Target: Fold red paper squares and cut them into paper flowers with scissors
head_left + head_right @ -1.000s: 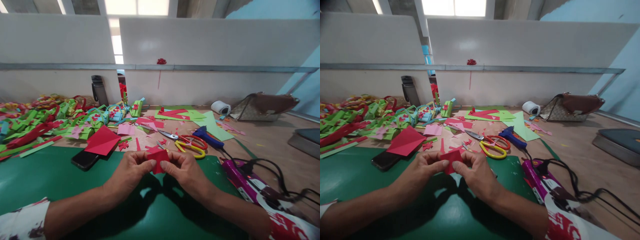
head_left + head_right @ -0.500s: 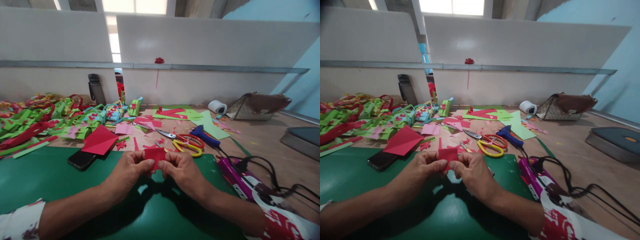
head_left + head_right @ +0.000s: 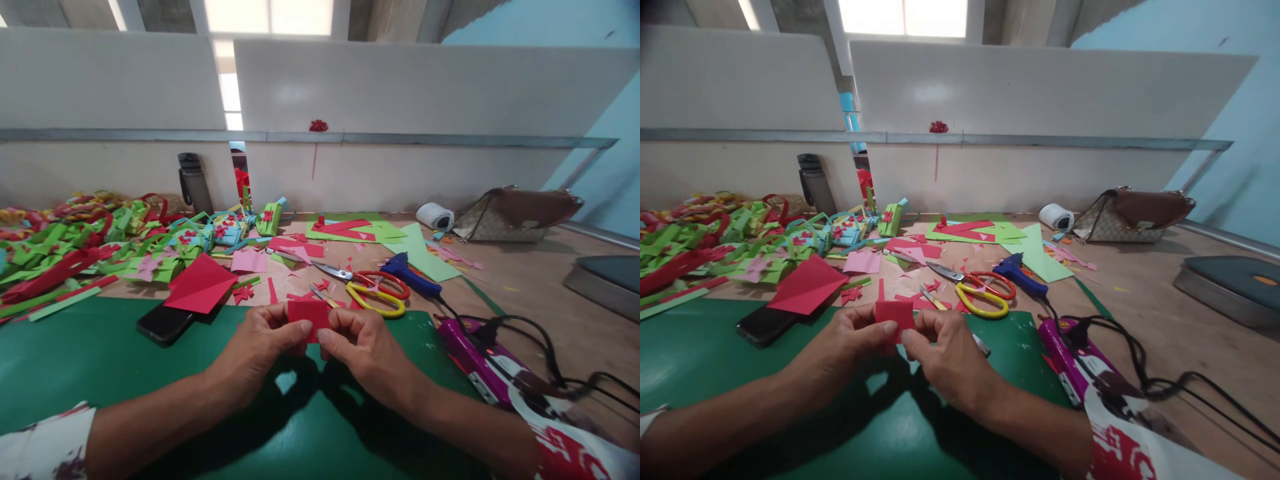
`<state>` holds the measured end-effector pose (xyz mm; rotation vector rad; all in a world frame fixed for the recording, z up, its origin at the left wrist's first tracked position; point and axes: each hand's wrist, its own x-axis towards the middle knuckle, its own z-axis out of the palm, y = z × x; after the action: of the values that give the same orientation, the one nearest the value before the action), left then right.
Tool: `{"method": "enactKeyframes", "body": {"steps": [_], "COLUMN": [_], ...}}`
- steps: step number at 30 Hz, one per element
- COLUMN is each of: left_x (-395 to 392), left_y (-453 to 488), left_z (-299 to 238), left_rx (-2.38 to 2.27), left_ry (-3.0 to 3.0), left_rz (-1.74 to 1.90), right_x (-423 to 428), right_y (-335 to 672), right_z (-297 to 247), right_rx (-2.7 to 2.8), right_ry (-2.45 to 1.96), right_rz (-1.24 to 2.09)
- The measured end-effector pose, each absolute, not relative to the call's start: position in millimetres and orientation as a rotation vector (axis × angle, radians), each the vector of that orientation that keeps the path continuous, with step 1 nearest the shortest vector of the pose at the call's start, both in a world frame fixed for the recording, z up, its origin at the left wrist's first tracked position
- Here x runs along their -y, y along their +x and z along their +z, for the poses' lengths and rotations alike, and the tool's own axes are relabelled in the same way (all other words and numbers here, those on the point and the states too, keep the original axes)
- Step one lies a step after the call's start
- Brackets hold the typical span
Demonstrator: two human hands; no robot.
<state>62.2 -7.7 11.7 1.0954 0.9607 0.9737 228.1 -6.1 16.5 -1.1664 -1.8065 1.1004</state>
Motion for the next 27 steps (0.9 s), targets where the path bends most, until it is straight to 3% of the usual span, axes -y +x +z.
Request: {"method": "enactKeyframes", "body": {"steps": [8,18,27], "left_x": [7,6,-2], "left_y": [60,57,54], "left_z": [18,-2,8], "left_rx": [-0.965,-1.02,-0.934], "left_ry": [1.287,1.035,0.99], "left_rz": [0.88,0.913,0.933], "right_x": [3,4,-8], "right_y": [228,228,236], "right_z": [13,12,28], "right_rx": [1.695,1.613,2.002], "right_ry": [-1.117,-1.077,-1.244], "right_rz": [1.161,1.108,0.782]}}
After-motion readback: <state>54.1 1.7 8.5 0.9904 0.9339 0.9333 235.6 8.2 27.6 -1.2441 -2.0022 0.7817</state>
